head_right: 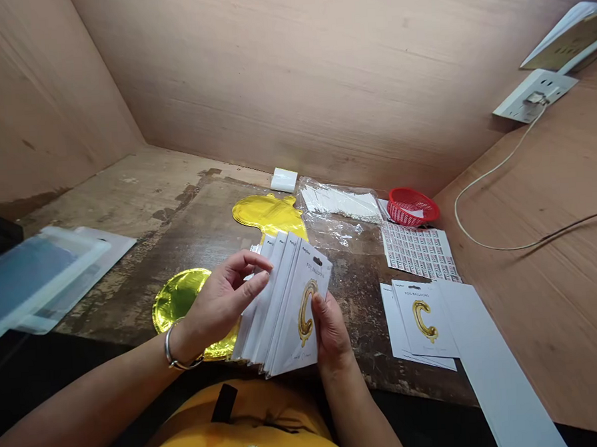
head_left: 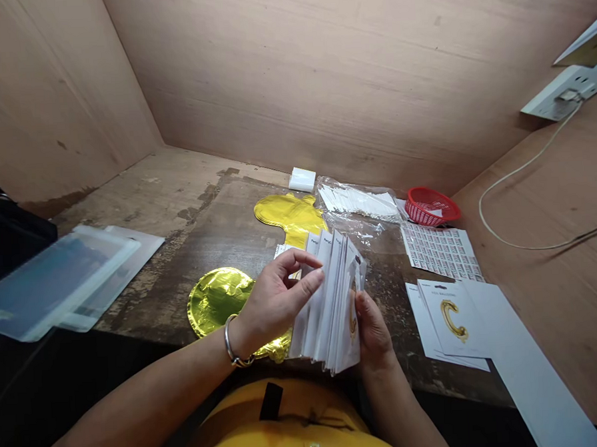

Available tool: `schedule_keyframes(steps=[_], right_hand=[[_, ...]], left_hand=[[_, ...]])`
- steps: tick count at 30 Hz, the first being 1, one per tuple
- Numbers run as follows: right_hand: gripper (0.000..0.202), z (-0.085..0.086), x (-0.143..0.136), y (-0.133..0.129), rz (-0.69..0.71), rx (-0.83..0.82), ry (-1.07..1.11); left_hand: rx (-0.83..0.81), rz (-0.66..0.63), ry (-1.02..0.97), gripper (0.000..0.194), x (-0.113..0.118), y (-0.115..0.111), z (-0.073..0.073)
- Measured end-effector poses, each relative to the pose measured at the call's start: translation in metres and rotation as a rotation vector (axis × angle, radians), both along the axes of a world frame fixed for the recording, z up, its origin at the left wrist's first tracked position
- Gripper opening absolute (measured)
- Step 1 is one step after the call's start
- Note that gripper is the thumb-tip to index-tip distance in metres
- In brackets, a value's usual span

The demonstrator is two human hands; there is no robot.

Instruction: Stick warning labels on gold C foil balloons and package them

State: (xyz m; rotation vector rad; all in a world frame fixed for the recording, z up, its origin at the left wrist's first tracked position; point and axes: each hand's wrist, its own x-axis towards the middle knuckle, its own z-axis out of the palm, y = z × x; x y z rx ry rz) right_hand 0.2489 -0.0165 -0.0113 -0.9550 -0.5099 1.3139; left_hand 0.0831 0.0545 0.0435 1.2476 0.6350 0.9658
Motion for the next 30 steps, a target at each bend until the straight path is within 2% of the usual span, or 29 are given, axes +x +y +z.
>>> schedule_keyframes(steps=[4,9,12,17,22,24,27,29,30], right_hand=[[0.032,0.000,0.000,0.000,0.009,-0.001,0.008],[0.036,0.000,0.001,-0.001,-0.044,0.006,-0.022],[0.038,0.001,0.000,-0.001,-0.046,0.003,-0.030],[0.046,0.002,0.000,-0.001,-0.040,0.000,-0.061],[0.051,0.002,0.002,0.000,-0.026,-0.009,-0.077],[0.049,0.002,0.003,0.001,-0.028,0.003,-0.084],[0.044,0.001,0.004,0.002,-0.034,0.013,-0.106],[0.041,0.003,0.004,0.001,-0.040,0.024,-0.127],[0.040,0.004,0.004,0.001,-0.041,0.033,-0.142]], left_hand=[[-0.088,-0.039,-0.011,0.028,0.001,0.000,0.000],[-0.022,-0.036,0.010,0.025,-0.002,-0.001,-0.002],[0.007,-0.003,0.069,0.017,-0.002,-0.002,-0.002],[-0.045,-0.007,0.110,0.034,-0.002,-0.003,0.001],[-0.025,-0.008,0.131,0.027,-0.002,-0.001,-0.002],[-0.012,0.005,0.141,0.038,-0.002,0.000,-0.003],[-0.041,0.008,0.129,0.078,-0.004,0.000,-0.002],[-0.107,-0.033,0.124,0.095,-0.009,0.000,0.000],[-0.144,-0.079,0.127,0.097,-0.011,0.000,0.001]])
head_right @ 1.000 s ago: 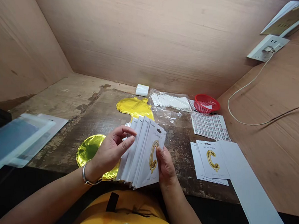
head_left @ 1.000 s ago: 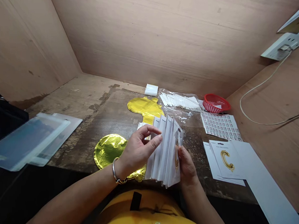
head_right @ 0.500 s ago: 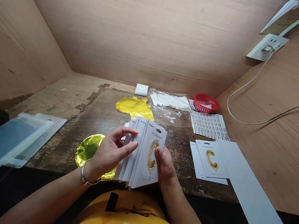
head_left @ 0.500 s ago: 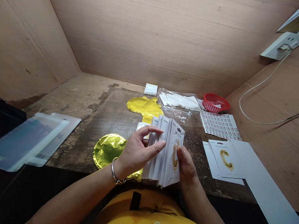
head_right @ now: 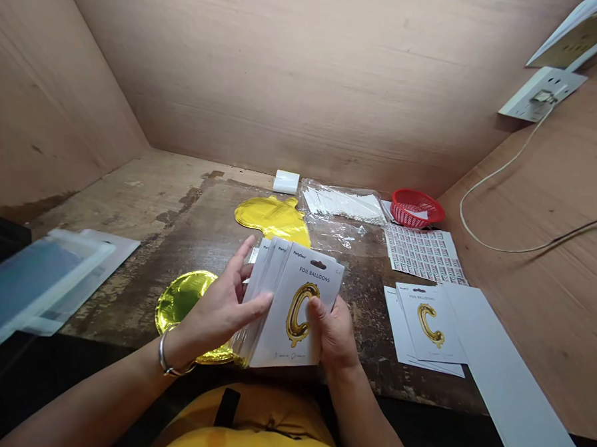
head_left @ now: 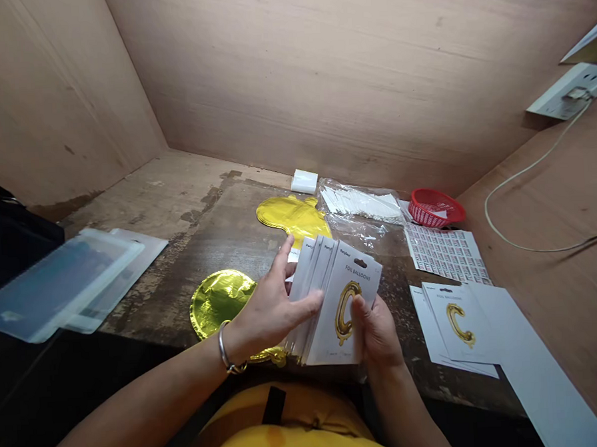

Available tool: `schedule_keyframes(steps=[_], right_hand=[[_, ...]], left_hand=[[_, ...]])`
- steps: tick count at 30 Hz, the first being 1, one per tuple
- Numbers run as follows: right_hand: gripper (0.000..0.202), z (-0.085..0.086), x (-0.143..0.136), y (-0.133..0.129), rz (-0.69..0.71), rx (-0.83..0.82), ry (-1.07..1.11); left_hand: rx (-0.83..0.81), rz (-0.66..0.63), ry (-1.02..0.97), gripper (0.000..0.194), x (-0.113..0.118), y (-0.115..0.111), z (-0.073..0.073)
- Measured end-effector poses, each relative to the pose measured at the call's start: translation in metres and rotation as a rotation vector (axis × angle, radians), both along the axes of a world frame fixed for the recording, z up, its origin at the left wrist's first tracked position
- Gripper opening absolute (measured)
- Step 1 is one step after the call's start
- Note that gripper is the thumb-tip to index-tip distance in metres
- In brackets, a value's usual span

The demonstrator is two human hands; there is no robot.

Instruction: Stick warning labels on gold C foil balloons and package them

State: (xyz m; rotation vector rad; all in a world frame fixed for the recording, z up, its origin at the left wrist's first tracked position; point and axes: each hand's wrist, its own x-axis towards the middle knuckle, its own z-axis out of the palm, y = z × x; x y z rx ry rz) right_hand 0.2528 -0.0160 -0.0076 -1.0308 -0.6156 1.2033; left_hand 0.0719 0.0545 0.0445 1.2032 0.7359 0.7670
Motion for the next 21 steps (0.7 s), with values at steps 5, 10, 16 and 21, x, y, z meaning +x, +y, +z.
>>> schedule_keyframes(steps=[5,10,16,21], right_hand=[[0.041,0.003,-0.001,-0.001,0.007,0.003,-0.052],[0.039,0.001,-0.001,0.002,0.011,0.006,-0.028],[0.040,0.011,-0.005,0.001,-0.108,0.092,-0.144],[0.038,0.022,-0.009,-0.004,-0.122,0.070,-0.254]], left_hand=[[-0.082,-0.189,0.050,0.057,-0.008,0.000,-0.001],[-0.095,-0.056,0.095,0.042,-0.001,-0.001,-0.010],[-0.001,-0.006,0.025,0.062,-0.001,0.001,-0.009],[-0.040,-0.024,-0.052,0.045,-0.004,0.007,-0.005]])
